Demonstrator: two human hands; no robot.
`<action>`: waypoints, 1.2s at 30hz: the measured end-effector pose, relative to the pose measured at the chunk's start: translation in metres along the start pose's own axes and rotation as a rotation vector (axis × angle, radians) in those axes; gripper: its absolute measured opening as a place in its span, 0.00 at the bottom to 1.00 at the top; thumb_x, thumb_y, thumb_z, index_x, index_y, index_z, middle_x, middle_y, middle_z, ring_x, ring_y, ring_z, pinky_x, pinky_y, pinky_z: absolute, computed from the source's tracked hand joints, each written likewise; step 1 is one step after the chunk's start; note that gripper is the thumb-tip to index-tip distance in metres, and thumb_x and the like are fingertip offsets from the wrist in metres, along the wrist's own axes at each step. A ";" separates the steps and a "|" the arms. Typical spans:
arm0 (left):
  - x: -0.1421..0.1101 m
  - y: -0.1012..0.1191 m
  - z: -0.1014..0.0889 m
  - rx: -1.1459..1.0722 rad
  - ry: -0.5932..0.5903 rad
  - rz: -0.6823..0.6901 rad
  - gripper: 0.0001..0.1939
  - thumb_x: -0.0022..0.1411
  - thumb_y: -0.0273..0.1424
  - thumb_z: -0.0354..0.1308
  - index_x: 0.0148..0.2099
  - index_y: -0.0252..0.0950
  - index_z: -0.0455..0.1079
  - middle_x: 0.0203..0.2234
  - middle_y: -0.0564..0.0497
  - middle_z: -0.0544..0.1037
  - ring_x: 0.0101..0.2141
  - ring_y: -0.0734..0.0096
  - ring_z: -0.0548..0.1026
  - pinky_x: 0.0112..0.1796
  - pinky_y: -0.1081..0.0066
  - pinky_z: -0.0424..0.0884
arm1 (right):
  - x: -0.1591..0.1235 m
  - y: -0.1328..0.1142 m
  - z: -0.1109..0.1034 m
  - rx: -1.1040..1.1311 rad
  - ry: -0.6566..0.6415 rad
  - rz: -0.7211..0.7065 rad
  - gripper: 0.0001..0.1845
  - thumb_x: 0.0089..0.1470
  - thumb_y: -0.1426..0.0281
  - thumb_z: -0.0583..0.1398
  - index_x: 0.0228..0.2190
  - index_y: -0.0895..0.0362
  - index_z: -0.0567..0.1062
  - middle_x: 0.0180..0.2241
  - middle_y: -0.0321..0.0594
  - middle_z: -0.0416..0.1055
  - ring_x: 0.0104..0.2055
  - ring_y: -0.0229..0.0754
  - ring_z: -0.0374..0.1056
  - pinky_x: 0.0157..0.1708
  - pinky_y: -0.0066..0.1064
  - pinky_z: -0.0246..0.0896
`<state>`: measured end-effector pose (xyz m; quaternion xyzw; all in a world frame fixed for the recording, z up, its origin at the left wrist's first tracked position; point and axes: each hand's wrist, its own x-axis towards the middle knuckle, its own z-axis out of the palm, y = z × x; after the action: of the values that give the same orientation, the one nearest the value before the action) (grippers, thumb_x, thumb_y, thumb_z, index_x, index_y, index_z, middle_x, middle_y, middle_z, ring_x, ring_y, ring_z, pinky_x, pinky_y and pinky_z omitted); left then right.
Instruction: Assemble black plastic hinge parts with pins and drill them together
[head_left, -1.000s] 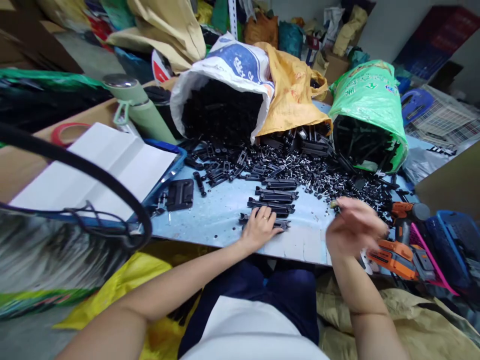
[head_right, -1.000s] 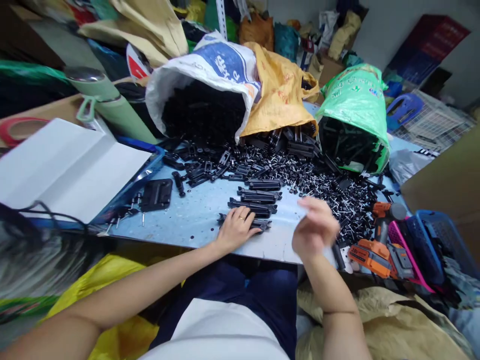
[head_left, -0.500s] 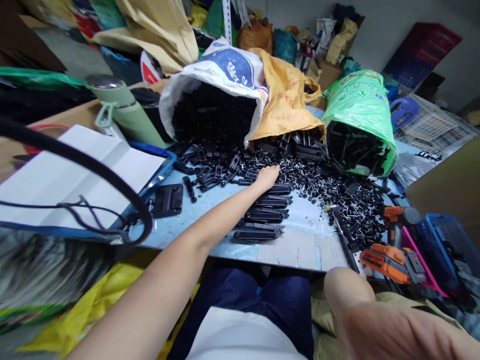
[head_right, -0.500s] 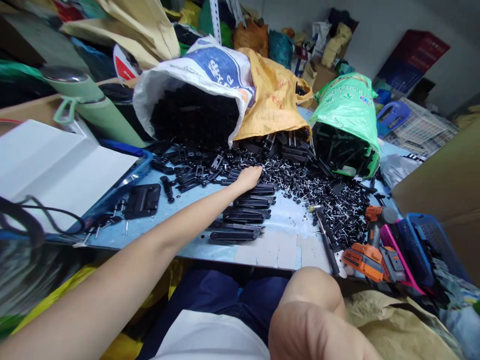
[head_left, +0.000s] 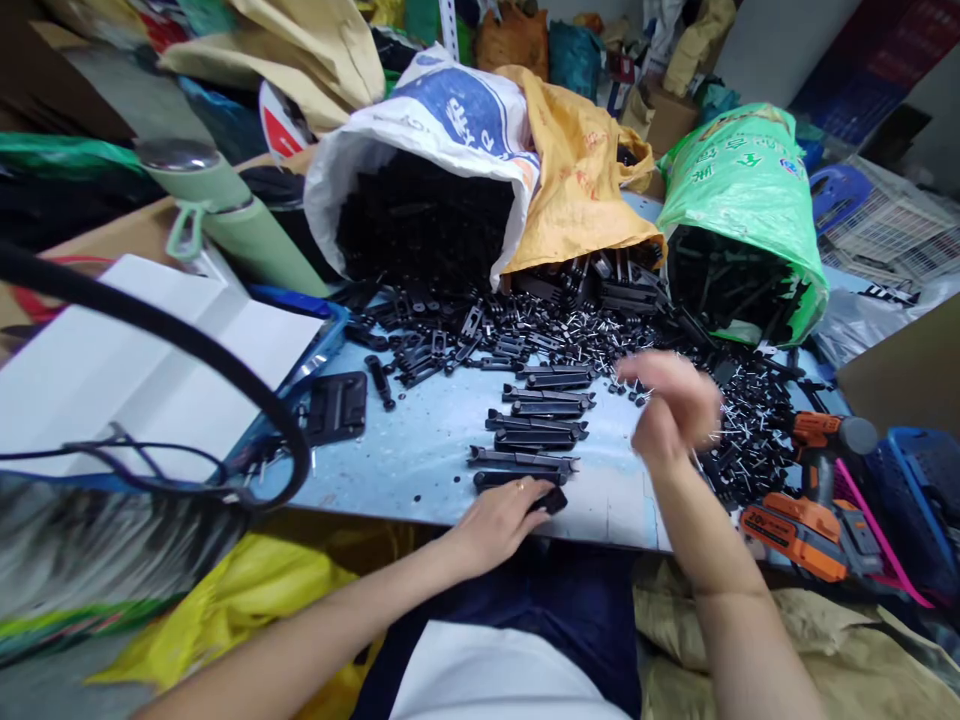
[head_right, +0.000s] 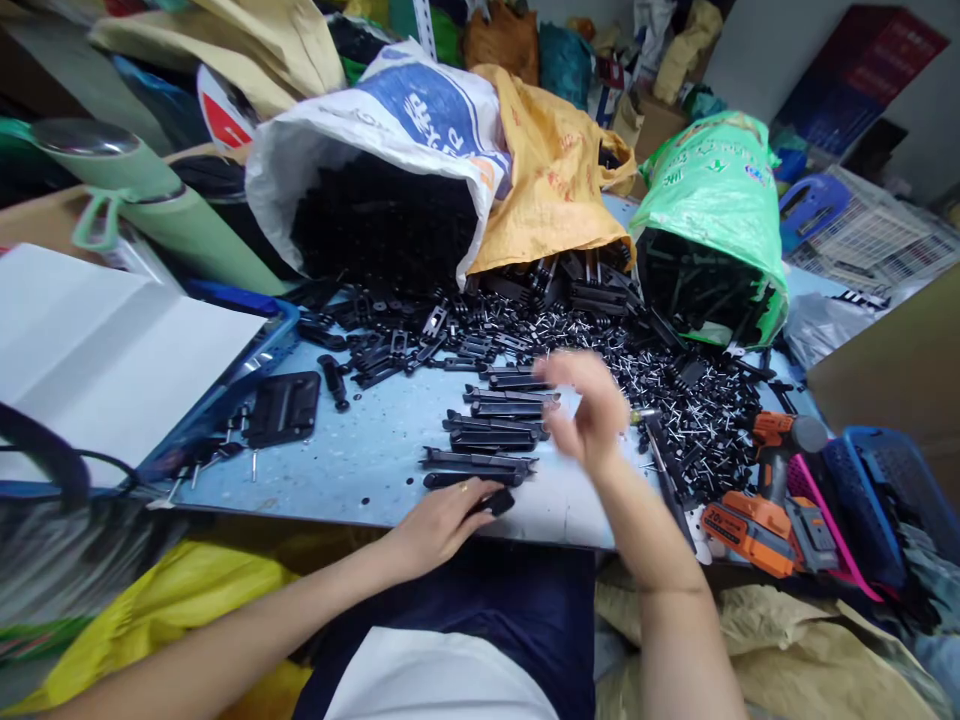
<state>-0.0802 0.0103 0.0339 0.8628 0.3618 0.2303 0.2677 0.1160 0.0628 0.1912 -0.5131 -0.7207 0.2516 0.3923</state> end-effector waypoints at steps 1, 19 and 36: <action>-0.005 0.001 0.003 0.021 -0.023 0.034 0.15 0.67 0.34 0.38 0.49 0.35 0.60 0.35 0.47 0.74 0.35 0.67 0.73 0.35 0.69 0.70 | 0.032 0.024 0.007 -0.079 0.090 0.032 0.13 0.55 0.58 0.52 0.32 0.54 0.69 0.36 0.43 0.69 0.41 0.44 0.65 0.41 0.38 0.63; 0.012 -0.002 0.021 0.341 -0.229 0.006 0.15 0.60 0.16 0.39 0.35 0.32 0.66 0.30 0.48 0.70 0.34 0.68 0.67 0.35 0.70 0.67 | -0.040 0.145 -0.033 -0.571 0.154 0.162 0.16 0.50 0.60 0.58 0.35 0.58 0.74 0.33 0.43 0.74 0.30 0.41 0.68 0.34 0.34 0.65; 0.014 0.021 0.027 -0.387 0.283 -0.140 0.19 0.64 0.36 0.44 0.54 0.37 0.64 0.37 0.47 0.72 0.32 0.72 0.73 0.35 0.70 0.71 | -0.114 0.098 0.062 0.202 -0.256 0.352 0.29 0.59 0.56 0.45 0.58 0.52 0.54 0.34 0.40 0.68 0.25 0.36 0.66 0.26 0.31 0.66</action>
<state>-0.0452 0.0002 0.0293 0.7275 0.4036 0.3947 0.3900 0.1372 -0.0078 0.0459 -0.5531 -0.6351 0.4500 0.2970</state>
